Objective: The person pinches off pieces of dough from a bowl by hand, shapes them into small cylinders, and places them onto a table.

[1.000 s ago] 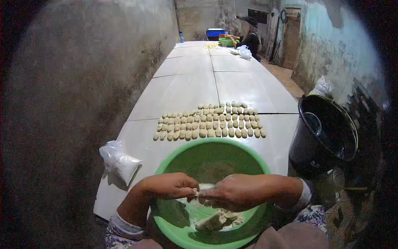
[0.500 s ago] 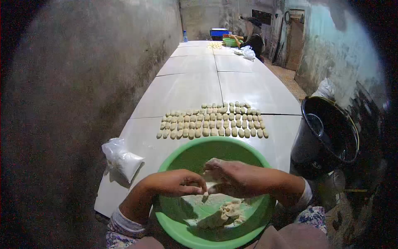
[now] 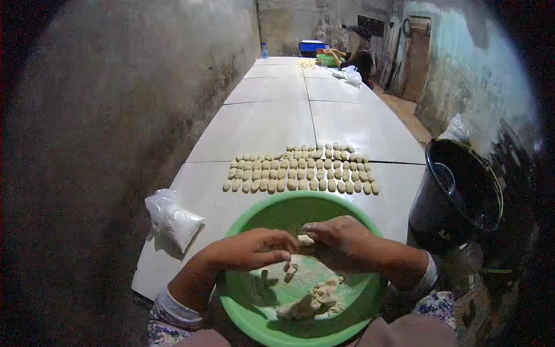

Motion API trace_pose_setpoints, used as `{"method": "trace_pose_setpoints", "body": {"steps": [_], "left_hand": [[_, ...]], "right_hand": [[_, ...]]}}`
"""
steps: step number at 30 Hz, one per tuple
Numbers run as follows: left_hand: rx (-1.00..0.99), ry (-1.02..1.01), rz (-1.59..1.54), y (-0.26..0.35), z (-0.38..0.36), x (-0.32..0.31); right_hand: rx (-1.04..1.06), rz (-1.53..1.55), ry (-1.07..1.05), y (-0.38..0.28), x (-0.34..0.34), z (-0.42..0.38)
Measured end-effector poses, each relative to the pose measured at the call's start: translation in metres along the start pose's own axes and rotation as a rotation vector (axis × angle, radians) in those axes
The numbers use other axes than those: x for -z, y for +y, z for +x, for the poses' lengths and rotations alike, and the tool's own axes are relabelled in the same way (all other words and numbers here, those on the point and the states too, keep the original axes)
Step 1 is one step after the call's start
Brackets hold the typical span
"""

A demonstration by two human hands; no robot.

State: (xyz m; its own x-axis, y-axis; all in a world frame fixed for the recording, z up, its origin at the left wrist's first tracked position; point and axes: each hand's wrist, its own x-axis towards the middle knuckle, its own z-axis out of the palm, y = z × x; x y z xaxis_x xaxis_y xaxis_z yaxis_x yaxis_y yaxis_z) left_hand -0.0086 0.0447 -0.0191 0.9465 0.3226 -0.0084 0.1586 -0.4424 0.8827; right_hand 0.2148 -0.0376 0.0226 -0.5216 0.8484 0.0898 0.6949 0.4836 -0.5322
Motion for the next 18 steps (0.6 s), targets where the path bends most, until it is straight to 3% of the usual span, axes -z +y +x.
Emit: {"method": "trace_pose_setpoints", "body": {"steps": [6, 8, 11, 14, 18], "left_hand": [[-0.091, 0.002, -0.056, 0.017, -0.007, -0.004], [0.011, 0.05, 0.164, 0.026, -0.009, -0.011], [0.044, 0.001, 0.173, 0.032, -0.008, -0.011], [0.022, 0.006, 0.186, 0.031, -0.01, -0.01], [-0.023, 0.028, 0.141, 0.033, -0.011, -0.006]], "right_hand": [[0.018, -0.139, -0.079, 0.001, -0.012, 0.002], [0.044, -0.062, -0.087, -0.006, -0.013, 0.002], [0.229, -0.059, -0.071, -0.011, -0.011, -0.002], [0.096, -0.025, -0.157, -0.004, -0.014, 0.005], [0.208, 0.094, -0.02, -0.001, -0.014, 0.0]]}}
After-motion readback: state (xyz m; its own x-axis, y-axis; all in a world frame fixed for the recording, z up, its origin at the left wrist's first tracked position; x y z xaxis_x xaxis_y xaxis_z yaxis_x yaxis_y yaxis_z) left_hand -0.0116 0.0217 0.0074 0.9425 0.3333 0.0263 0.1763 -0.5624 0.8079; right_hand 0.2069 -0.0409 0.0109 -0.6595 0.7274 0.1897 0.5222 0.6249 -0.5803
